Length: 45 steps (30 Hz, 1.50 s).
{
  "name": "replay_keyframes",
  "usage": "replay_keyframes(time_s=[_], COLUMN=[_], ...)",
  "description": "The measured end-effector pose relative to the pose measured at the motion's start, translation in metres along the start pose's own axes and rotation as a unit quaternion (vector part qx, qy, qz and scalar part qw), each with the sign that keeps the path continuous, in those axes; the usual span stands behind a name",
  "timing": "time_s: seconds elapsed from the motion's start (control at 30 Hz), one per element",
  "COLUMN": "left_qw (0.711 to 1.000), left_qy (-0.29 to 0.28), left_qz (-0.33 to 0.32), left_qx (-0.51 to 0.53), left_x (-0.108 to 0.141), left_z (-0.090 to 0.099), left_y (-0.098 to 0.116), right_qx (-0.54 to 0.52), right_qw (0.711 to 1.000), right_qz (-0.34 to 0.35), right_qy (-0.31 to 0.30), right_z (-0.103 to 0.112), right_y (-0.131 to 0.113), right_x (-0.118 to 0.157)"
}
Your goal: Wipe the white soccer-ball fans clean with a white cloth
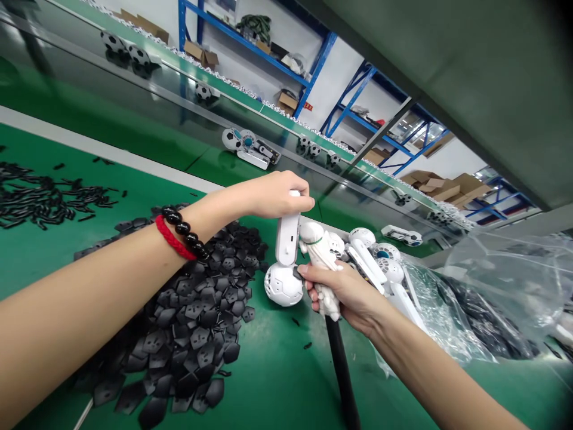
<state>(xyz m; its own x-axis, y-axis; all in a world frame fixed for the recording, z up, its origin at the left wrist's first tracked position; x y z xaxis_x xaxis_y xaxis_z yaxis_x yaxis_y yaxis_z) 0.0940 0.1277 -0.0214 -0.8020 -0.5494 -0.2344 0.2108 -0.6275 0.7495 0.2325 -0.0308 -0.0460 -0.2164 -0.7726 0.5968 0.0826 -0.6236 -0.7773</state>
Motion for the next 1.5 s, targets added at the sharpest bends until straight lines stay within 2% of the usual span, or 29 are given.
replay_keyframes(time_s=[0.4, 0.47, 0.53, 0.57, 0.63, 0.73, 0.8, 0.9, 0.93, 1.0, 1.07, 1.1, 1.2, 1.23, 1.27, 1.37, 1.4, 1.47, 1.5], left_qw=[1.000, 1.000, 1.000, 1.000, 1.000, 1.000, 1.000, 0.999, 0.999, 0.999, 0.999, 0.999, 0.999, 0.999, 0.999, 0.999, 0.999, 1.000, 1.000], left_qy=[0.009, 0.009, 0.007, 0.007, 0.008, 0.011, 0.014, 0.024, 0.026, 0.023, 0.018, 0.017, 0.020, 0.020, 0.020, 0.016, 0.016, 0.017, 0.017], left_qz=[0.005, 0.002, -0.001, -0.004, -0.007, -0.018, -0.027, -0.037, -0.039, -0.043, -0.038, -0.033, -0.026, -0.028, -0.031, -0.033, -0.031, -0.026, -0.024], left_qx=[0.000, -0.004, -0.006, -0.006, -0.005, -0.001, 0.003, 0.004, 0.004, 0.009, 0.011, 0.009, -0.004, -0.005, -0.003, 0.005, 0.006, 0.003, 0.002], left_x=[0.001, 0.001, 0.001, 0.001, 0.000, -0.001, -0.002, -0.002, -0.002, -0.002, -0.002, -0.001, -0.002, -0.002, -0.002, -0.002, -0.002, -0.001, -0.001], left_z=[0.000, 0.000, 0.000, 0.000, 0.000, -0.001, -0.002, -0.003, -0.003, -0.003, -0.003, -0.003, -0.002, -0.002, -0.003, -0.003, -0.003, -0.003, -0.003], left_y=[0.004, 0.006, 0.006, 0.006, 0.004, 0.002, 0.001, 0.002, 0.002, 0.003, 0.004, 0.004, 0.005, 0.005, 0.005, 0.005, 0.005, 0.005, 0.005], right_qx=[-0.036, -0.040, 0.022, 0.084, 0.243, 0.433, 0.467, 0.445, 0.455, 0.505, 0.550, 0.547, 0.461, 0.432, 0.423, 0.427, 0.407, 0.326, 0.294], right_qw=[0.999, 0.997, 0.986, 0.970, 0.913, 0.819, 0.784, 0.725, 0.702, 0.672, 0.669, 0.674, 0.680, 0.680, 0.687, 0.754, 0.778, 0.806, 0.805], right_qz=[0.029, 0.066, 0.145, 0.193, 0.281, 0.348, 0.379, 0.455, 0.474, 0.485, 0.464, 0.459, 0.491, 0.503, 0.505, 0.452, 0.430, 0.406, 0.406], right_qy=[0.001, 0.024, 0.084, 0.121, 0.169, 0.142, 0.154, 0.264, 0.276, 0.242, 0.187, 0.189, 0.291, 0.312, 0.306, 0.213, 0.211, 0.283, 0.317], right_z=[0.001, 0.006, 0.016, 0.022, 0.033, 0.039, 0.036, 0.028, 0.026, 0.024, 0.026, 0.028, 0.031, 0.029, 0.027, 0.019, 0.019, 0.022, 0.024], right_y=[0.015, 0.015, 0.012, 0.011, 0.010, 0.015, 0.021, 0.030, 0.032, 0.035, 0.036, 0.035, 0.030, 0.030, 0.030, 0.036, 0.038, 0.042, 0.044], right_x=[-0.004, 0.001, 0.010, 0.016, 0.028, 0.044, 0.051, 0.054, 0.054, 0.052, 0.051, 0.051, 0.054, 0.055, 0.054, 0.048, 0.046, 0.043, 0.043])
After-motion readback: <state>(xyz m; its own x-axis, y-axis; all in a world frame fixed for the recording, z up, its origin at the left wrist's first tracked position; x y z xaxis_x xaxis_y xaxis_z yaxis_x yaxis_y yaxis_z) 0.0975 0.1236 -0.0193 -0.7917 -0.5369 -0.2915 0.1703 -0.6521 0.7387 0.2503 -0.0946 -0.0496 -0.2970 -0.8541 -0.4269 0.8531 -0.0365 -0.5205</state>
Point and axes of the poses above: each hand's wrist, its own x-axis away from the middle knuckle, its own z-axis out of the back of the hand, y = z × x, the point moved 1 cm from there along -x, towards the middle knuckle, and after that the axes turned 4 degrees about x, right-handed, at the moved point
